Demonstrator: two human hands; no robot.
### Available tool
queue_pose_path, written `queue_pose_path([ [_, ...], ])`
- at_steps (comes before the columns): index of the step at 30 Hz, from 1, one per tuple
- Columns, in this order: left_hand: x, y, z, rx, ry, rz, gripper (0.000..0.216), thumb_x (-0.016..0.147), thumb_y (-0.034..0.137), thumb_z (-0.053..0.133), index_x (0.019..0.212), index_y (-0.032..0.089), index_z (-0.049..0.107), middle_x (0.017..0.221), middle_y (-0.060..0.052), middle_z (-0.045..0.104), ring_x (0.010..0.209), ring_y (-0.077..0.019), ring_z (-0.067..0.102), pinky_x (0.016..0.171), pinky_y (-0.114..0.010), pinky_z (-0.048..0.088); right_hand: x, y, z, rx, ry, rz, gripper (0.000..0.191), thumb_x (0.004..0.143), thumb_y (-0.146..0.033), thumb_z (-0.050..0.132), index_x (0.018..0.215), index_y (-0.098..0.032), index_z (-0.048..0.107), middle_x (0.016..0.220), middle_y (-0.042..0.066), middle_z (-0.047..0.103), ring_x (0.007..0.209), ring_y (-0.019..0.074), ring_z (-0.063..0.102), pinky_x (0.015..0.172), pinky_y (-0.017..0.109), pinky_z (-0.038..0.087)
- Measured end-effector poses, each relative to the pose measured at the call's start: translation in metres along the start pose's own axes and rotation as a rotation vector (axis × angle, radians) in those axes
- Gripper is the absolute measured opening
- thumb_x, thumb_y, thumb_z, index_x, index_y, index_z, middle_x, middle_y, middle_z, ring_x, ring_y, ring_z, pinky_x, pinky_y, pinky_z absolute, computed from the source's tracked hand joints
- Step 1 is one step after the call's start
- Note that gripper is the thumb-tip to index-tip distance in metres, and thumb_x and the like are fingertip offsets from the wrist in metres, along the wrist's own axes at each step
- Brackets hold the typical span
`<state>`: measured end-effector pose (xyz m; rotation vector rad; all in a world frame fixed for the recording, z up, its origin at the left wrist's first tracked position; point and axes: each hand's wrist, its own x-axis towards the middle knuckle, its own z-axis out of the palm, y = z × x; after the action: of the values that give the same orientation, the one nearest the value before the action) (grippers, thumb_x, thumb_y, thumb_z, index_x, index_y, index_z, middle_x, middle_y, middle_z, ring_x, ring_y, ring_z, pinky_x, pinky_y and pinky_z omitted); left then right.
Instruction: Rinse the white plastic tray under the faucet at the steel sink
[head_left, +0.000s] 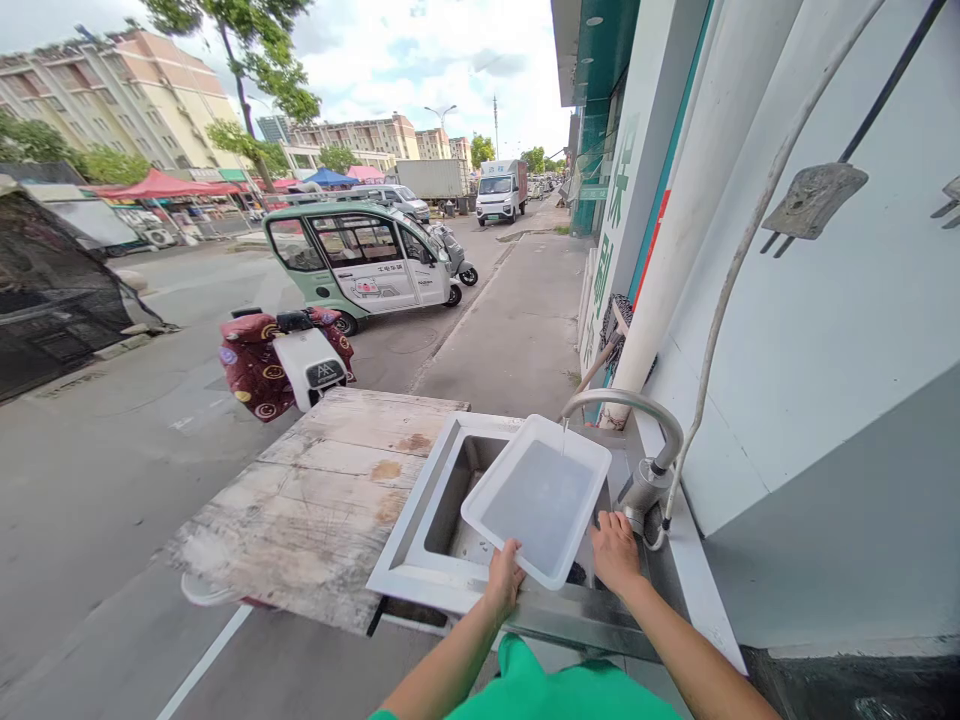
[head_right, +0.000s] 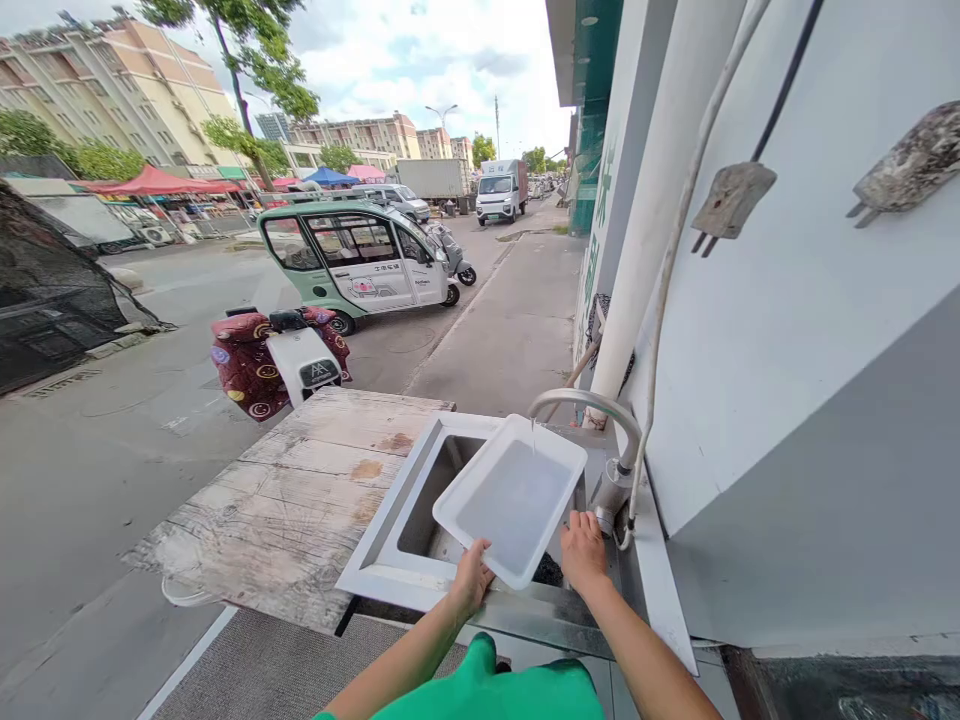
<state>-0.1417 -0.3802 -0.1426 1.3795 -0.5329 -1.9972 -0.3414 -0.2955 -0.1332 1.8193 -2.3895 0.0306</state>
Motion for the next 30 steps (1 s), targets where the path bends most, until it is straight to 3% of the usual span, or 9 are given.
queue_pose_path([
  [9, 0.0032, 0.0007, 0.0012, 0.022, 0.05, -0.002, 0.039, 0.077, 0.012, 0.052, 0.116, 0.015, 0.047, 0.103, -0.011, 0.066, 0.091, -0.0232, 0.066, 0.083, -0.035, 0.055, -0.0003, -0.0002, -0.0007, 0.001, 0.003, 0.001, 0.032, 0.088, -0.008, 0.044, 0.091, -0.017, 0.075, 0.096, 0.013, 0.061, 0.097, 0.027, 0.05, 0.098, 0.04, 0.026],
  [30, 0.0062, 0.0011, 0.0011, -0.02, 0.079, -0.027, 0.025, 0.075, 0.01, 0.047, 0.1, 0.017, 0.048, 0.082, -0.005, 0.063, 0.079, -0.0193, 0.064, 0.082, -0.033, 0.054, 0.0009, -0.0002, 0.0005, -0.005, -0.002, 0.013, 0.029, 0.085, -0.008, 0.047, 0.084, -0.017, 0.075, 0.098, 0.013, 0.064, 0.099, 0.0276, 0.05, 0.101, 0.04, 0.023],
])
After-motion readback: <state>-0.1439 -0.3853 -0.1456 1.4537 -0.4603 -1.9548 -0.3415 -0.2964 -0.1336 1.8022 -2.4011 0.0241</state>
